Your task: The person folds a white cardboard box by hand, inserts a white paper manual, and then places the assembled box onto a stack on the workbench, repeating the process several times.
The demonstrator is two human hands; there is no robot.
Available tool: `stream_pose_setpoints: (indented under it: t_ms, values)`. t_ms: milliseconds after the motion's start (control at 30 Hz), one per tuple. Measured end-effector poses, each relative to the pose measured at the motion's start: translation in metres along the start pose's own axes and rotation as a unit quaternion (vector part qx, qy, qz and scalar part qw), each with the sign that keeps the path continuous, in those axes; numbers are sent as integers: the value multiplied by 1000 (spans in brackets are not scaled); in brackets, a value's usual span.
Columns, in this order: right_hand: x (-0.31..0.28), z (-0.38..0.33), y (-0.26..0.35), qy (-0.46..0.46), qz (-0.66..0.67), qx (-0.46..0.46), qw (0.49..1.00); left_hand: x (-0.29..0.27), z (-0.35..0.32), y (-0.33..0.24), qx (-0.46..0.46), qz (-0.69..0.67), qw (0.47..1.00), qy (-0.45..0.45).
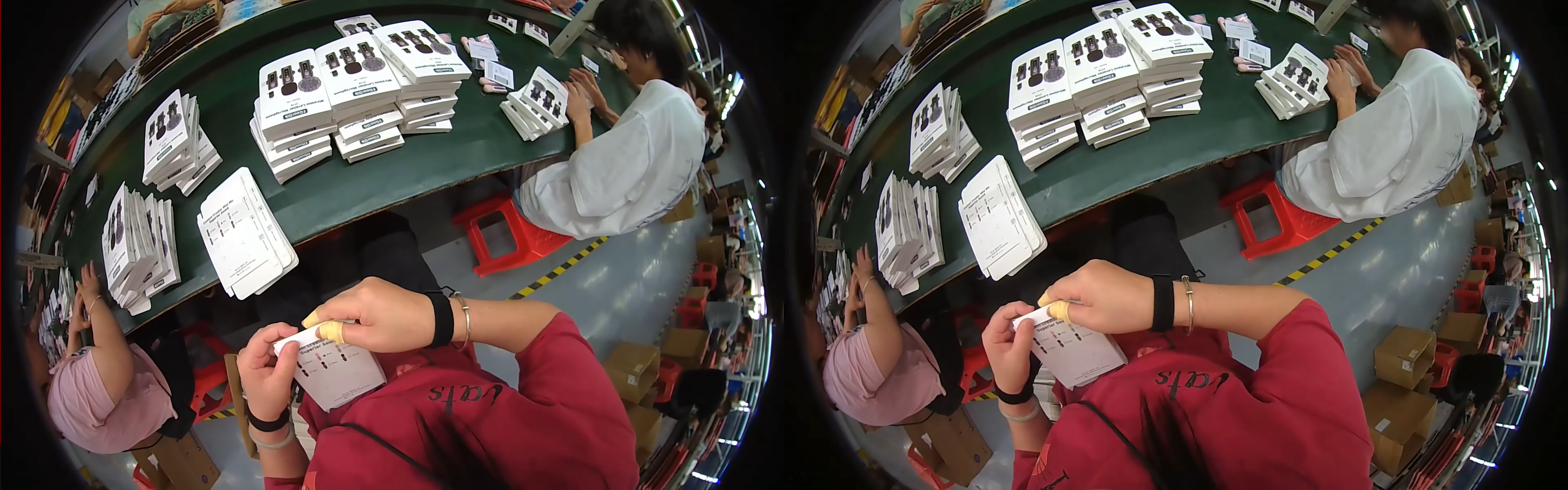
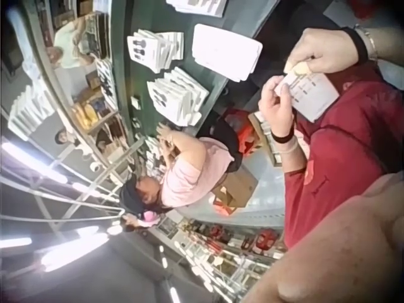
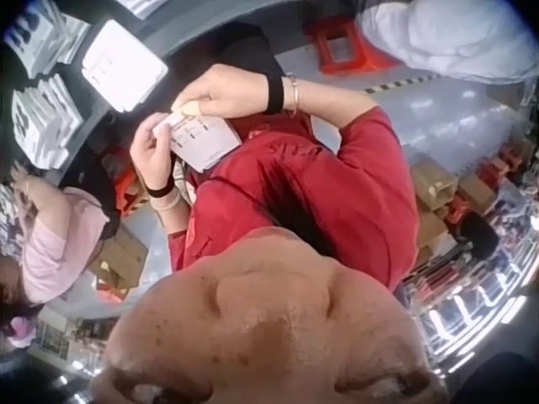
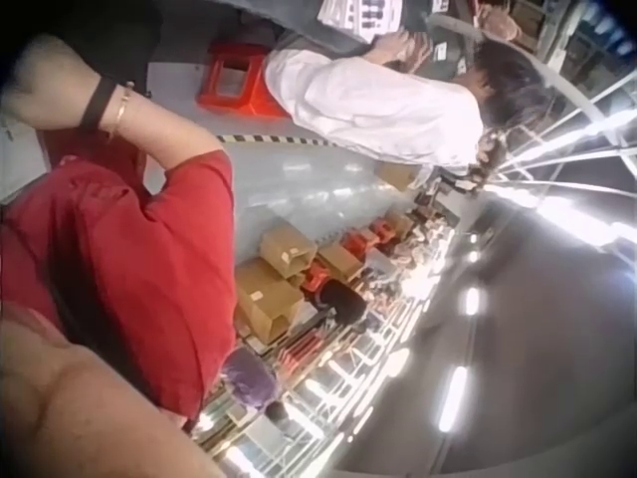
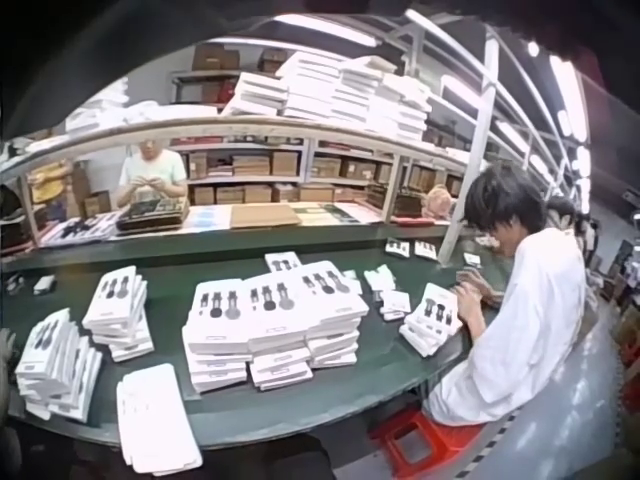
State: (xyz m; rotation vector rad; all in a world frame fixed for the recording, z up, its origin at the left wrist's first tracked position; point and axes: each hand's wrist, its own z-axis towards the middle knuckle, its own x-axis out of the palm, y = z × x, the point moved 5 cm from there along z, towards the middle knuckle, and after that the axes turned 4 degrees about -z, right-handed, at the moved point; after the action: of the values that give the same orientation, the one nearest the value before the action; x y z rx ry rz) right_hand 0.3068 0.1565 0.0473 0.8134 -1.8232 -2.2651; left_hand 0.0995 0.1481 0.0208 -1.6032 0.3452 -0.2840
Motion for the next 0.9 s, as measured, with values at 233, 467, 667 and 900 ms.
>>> stream_pose_setpoints:
  t_ms: [233, 467, 667, 900]
  values:
    - [7, 11, 1, 78, 58, 87, 991, -6, 11, -4, -42, -73, 996, 2]
    - [12, 3, -5, 42, 114, 113, 986, 11, -11, 6, 70, -74, 993, -67]
    - [23, -7, -12, 33, 228, 89, 969, 5, -19, 19, 127, -98, 982, -97]
    - [9, -9, 11, 153, 17, 142, 978, 14, -18, 6, 152, -58, 984, -79]
